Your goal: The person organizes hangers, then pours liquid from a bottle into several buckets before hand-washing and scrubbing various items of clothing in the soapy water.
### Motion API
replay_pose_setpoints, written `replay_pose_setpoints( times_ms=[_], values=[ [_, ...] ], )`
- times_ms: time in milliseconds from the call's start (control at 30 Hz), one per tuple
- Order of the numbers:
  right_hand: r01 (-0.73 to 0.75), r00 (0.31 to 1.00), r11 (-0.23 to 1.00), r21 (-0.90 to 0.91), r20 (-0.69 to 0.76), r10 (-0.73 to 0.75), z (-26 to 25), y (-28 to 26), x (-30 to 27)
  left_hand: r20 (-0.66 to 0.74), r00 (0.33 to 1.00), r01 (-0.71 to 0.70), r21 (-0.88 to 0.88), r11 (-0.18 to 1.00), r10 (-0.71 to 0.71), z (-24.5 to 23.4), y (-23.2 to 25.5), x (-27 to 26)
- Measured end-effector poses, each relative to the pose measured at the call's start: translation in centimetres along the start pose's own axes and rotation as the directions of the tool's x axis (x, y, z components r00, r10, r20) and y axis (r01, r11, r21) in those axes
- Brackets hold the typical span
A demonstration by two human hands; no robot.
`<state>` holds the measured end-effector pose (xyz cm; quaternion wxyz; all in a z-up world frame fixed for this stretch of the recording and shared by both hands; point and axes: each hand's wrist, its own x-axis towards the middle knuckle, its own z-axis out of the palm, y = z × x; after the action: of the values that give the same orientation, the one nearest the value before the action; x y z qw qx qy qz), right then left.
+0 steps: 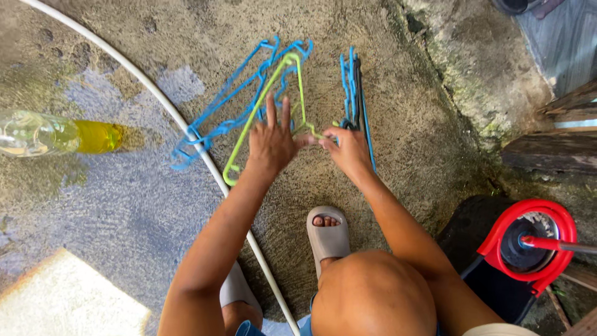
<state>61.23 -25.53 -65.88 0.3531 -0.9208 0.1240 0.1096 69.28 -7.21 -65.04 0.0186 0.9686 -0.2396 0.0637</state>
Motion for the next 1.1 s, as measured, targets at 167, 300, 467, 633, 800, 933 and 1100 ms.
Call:
replay_pose_setpoints(
  times_ms=[167, 300, 467, 633, 800, 933, 1100],
  values=[
    [0.292, 0.951, 0.946, 0.141, -0.149, -0.272, -1.4, 0.0, -1.5, 0.43, 0.9, 0.011, -0.198, 0.98, 0.077, -0.3, 1.1, -4.4],
    [0.022, 0.983, 0.786, 0.618, -0.158, 0.096, -4.7, 1.0, -2.3, 0.206, 0.975, 0.127, -0.223, 0.966, -0.081, 0.0, -3.1, -4.6],
    [0.174, 0.972, 0.564, 0.808, -0.233, 0.033, -5.6, 1.8, -1.6, -0.032, 0.994, 0.1, -0.178, 0.979, -0.107, 7.9, -8.9, -4.6],
    [0.172, 0.981, 0.629, 0.759, -0.191, -0.037, -4.2, 2.4, -1.0, -0.09, 0.996, 0.029, 0.046, 0.999, -0.024, 15.9, -8.6, -7.1],
    [0.134, 0.984, 0.62, 0.773, -0.18, 0.012, -4.3, 3.3, 0.2, 0.23, 0.969, 0.114, -0.088, 0.99, -0.091, 18.0, -8.6, -5.2],
    [0.167, 0.983, 0.589, 0.791, -0.182, -0.034, -3.6, 3.4, 2.5, 0.532, 0.836, 0.42, -0.464, 0.78, -0.134, 13.4, -5.1, -1.7],
    [0.328, 0.941, 0.536, 0.778, -0.322, -0.108, -2.7, 0.7, 6.6, 0.236, 0.972, 0.188, -0.8, 0.57, 0.01, 6.9, 2.5, 1.3]
  ],
)
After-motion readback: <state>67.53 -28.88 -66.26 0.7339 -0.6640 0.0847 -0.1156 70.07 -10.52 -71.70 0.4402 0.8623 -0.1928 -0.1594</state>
